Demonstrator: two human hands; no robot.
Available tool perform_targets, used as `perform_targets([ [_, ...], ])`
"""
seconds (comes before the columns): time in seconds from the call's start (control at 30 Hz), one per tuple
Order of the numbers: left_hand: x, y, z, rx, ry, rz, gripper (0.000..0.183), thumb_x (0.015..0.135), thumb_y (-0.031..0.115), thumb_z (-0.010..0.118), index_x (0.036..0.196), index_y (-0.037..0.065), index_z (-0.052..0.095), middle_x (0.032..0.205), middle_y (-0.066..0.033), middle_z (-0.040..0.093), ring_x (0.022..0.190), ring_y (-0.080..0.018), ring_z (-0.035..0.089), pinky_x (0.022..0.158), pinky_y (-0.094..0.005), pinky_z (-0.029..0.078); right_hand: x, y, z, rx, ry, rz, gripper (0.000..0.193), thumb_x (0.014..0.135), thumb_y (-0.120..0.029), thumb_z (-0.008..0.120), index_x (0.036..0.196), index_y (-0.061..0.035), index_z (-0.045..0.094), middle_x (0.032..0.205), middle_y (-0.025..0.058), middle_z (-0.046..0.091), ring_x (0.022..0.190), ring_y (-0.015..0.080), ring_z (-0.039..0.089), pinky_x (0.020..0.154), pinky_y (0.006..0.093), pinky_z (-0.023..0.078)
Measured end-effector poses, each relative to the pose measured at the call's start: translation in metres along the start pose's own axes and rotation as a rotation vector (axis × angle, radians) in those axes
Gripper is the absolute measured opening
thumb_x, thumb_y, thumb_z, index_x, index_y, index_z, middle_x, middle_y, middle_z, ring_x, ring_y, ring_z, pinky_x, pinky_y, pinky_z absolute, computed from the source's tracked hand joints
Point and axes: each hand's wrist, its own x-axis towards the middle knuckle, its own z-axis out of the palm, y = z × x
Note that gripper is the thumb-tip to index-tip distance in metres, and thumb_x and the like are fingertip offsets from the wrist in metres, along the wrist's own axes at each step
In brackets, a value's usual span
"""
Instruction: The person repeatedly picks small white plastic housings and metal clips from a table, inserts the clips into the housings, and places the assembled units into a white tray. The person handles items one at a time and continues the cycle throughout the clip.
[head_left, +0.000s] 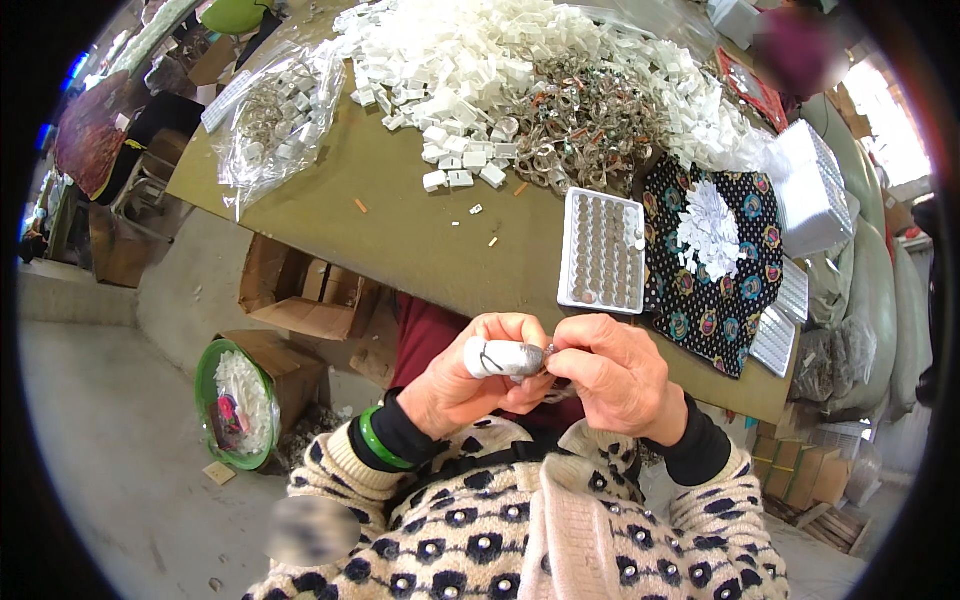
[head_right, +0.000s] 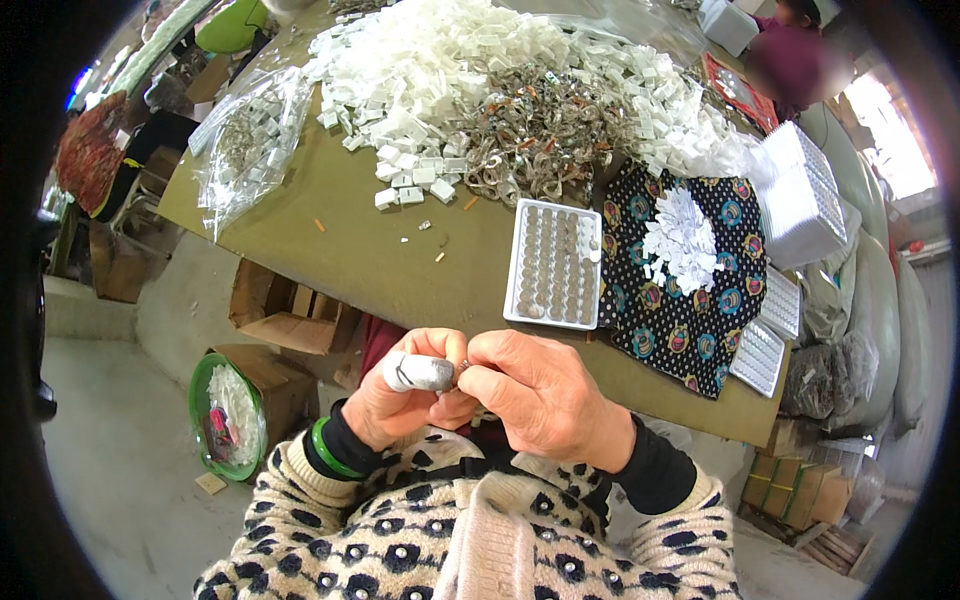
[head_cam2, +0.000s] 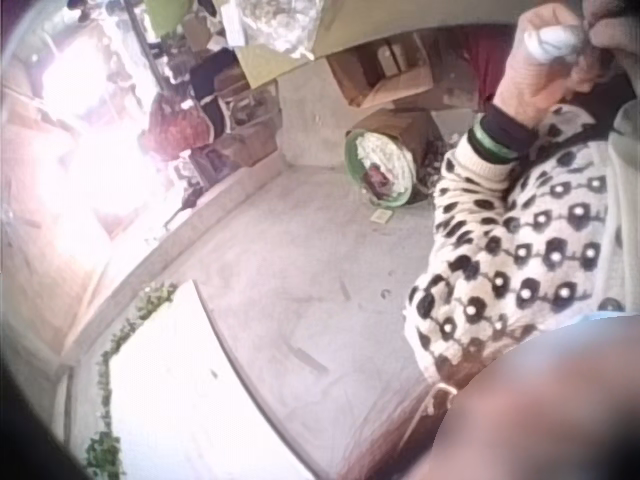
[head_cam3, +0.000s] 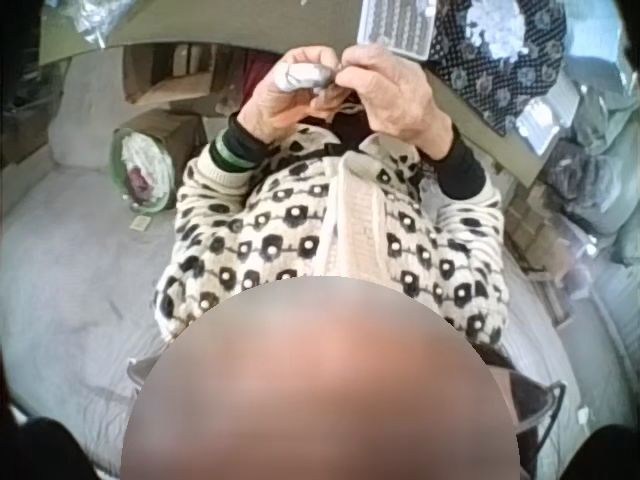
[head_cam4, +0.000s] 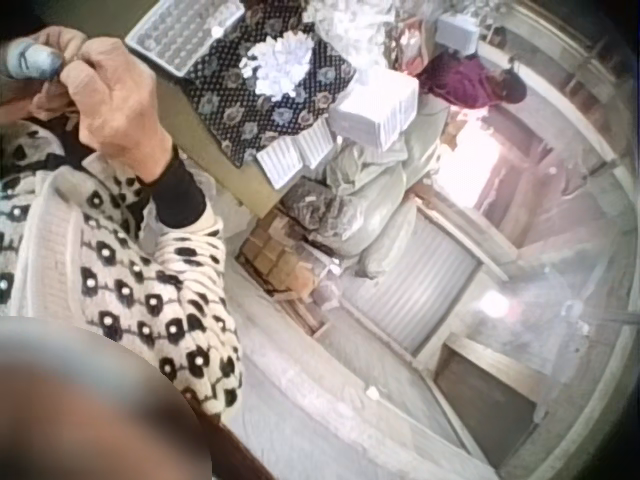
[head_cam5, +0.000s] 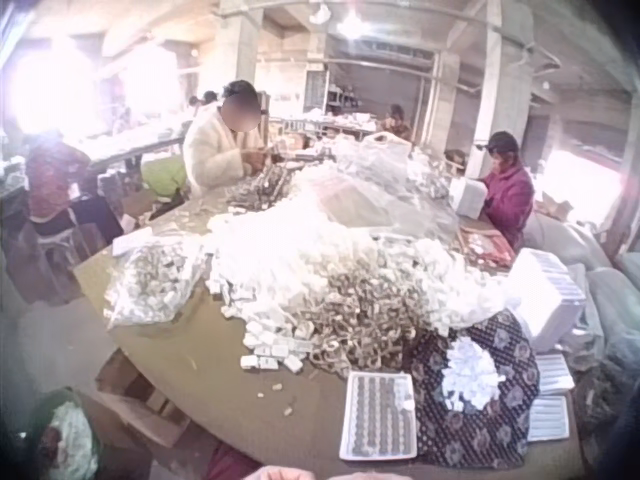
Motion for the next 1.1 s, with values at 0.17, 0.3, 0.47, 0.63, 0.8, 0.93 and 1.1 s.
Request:
perform_targets([
  [0.17, 0.004, 0.045, -0.006, 1.196, 0.443, 0.501, 0.012, 0.086, 0.003, 0.069, 0.098, 0.002, 0.069, 0.085, -0.0026, 0.068, 0.075, -0.0111, 0.062, 0.065, -0.0246, 0.050, -0.007, -0.003, 0.005, 0.350, 0.168, 0.463, 0.012, 0.089, 0.006, 0.063, 0.099, 0.0012, 0.060, 0.086, 0.0104, 0.061, 0.071, 0.0160, 0.062, 0.064, 0.0250, 0.050],
  [0.3, 0.035, 0.105, -0.041, 2.174, 0.753, 0.861, 0.016, 0.082, 0.002, 0.067, 0.098, 0.002, 0.068, 0.098, -0.0122, 0.064, 0.090, -0.0329, 0.061, 0.077, -0.0397, 0.050, -0.011, -0.001, 0.008, 0.801, 0.262, 0.812, 0.009, 0.096, -0.001, 0.060, 0.104, -0.0002, 0.056, 0.085, 0.0056, 0.062, 0.063, 0.0070, 0.054, 0.057, 0.0209, 0.045],
  [0.47, 0.042, 0.118, -0.072, 2.359, 0.634, 0.781, 0.018, 0.086, 0.001, 0.062, 0.103, 0.003, 0.069, 0.099, -0.0121, 0.066, 0.089, -0.0322, 0.064, 0.078, -0.0383, 0.051, -0.010, 0.006, 0.005, 0.971, 0.297, 0.891, 0.009, 0.097, -0.002, 0.059, 0.105, 0.0005, 0.058, 0.083, 0.0029, 0.060, 0.064, 0.0043, 0.053, 0.054, 0.0183, 0.043],
  [0.63, 0.029, 0.108, -0.051, 1.836, 0.669, 0.714, 0.019, 0.092, 0.005, 0.062, 0.109, 0.002, 0.069, 0.099, -0.0084, 0.069, 0.078, -0.0172, 0.065, 0.066, -0.0305, 0.051, -0.006, 0.010, 0.004, 1.011, 0.398, 0.939, 0.009, 0.093, 0.000, 0.063, 0.102, 0.0008, 0.061, 0.085, 0.0081, 0.064, 0.062, 0.0104, 0.057, 0.051, 0.0218, 0.044],
  [0.8, 0.017, 0.063, -0.018, 0.422, 0.368, 0.387, 0.026, 0.095, 0.012, 0.063, 0.119, 0.002, 0.065, 0.105, -0.0155, 0.069, 0.079, -0.0199, 0.066, 0.066, -0.0314, 0.055, 0.001, 0.010, 0.008, 1.012, 0.487, 0.915, 0.010, 0.093, -0.001, 0.065, 0.101, 0.0012, 0.061, 0.083, 0.0064, 0.065, 0.061, 0.0072, 0.056, 0.051, 0.0192, 0.042],
  [0.93, 0.019, 0.018, -0.009, 0.201, 0.314, 0.244, 0.031, 0.094, 0.019, 0.066, 0.121, 0.003, 0.063, 0.103, -0.0135, 0.069, 0.081, -0.0217, 0.067, 0.069, -0.0336, 0.056, 0.001, 0.005, 0.009, 0.983, 0.528, 0.918, 0.010, 0.092, -0.001, 0.067, 0.099, 0.0006, 0.060, 0.080, 0.0045, 0.064, 0.061, 0.0059, 0.056, 0.051, 0.0184, 0.041],
  [1.1, 0.021, -0.004, -0.009, 0.167, 0.245, 0.285, 0.036, 0.092, 0.018, 0.069, 0.124, 0.004, 0.062, 0.105, -0.0164, 0.069, 0.086, -0.0245, 0.069, 0.074, -0.0363, 0.059, -0.007, -0.002, 0.008, 0.938, 0.582, 0.892, 0.008, 0.088, 0.006, 0.062, 0.094, 0.0019, 0.058, 0.090, 0.0071, 0.063, 0.063, 0.0046, 0.055, 0.053, 0.0190, 0.045],
])
